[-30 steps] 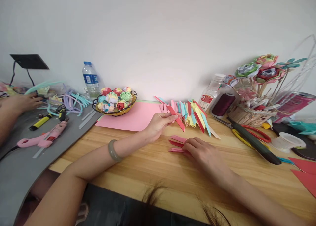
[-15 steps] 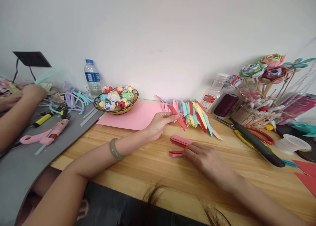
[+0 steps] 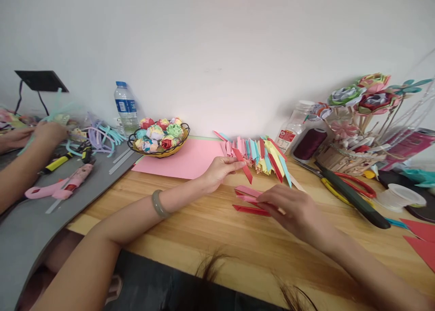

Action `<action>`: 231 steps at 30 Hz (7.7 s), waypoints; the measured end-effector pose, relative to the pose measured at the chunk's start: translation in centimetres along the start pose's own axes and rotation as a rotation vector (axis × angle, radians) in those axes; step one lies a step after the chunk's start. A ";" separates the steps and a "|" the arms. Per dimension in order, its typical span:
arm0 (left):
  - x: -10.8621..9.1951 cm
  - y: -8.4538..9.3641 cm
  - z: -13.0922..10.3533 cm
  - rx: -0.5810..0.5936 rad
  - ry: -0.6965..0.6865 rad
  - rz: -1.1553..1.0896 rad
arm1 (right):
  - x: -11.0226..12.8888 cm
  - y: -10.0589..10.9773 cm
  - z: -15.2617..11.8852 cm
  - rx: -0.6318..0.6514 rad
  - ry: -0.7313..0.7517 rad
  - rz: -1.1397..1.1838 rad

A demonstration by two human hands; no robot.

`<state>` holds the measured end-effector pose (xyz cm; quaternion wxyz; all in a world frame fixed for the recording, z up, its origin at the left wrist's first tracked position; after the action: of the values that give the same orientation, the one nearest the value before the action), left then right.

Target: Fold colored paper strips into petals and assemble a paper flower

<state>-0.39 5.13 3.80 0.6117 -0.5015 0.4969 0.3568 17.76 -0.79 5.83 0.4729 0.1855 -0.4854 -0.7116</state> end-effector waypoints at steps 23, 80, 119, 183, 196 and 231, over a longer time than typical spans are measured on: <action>0.7 0.7 0.6 -0.006 -0.011 0.023 | -0.6 -2.8 -0.6 0.139 0.016 -0.147; 0.6 -2.5 -2.0 0.132 -0.002 0.013 | -0.4 -1.4 0.2 -0.418 -0.414 0.303; 1.0 -3.4 -2.6 0.249 0.074 -0.110 | -1.7 -2.7 0.7 -0.222 -0.776 1.039; 1.5 -4.0 -3.9 0.127 0.257 -0.149 | -0.9 -2.3 -0.1 -0.011 -0.077 0.117; 1.6 -3.9 -4.5 0.140 0.257 -0.113 | -1.1 -2.9 -0.3 -0.068 -0.116 0.178; 1.7 -5.3 -5.3 0.144 0.248 -0.074 | -0.9 -3.3 -0.2 -0.004 -0.033 0.125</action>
<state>3.73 -1.39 3.50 0.5927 -0.5145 0.5743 0.2326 16.74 0.13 2.66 0.5088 0.1422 -0.5022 -0.6846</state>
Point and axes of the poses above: each hand's wrist, its own z-axis towards the middle knuckle, its own y-axis out of the back of the hand, x = y × z, the point moved 2 cm from there along z, towards the middle knuckle, and after that the axes turned 2 degrees about y, right-handed, at the moved point
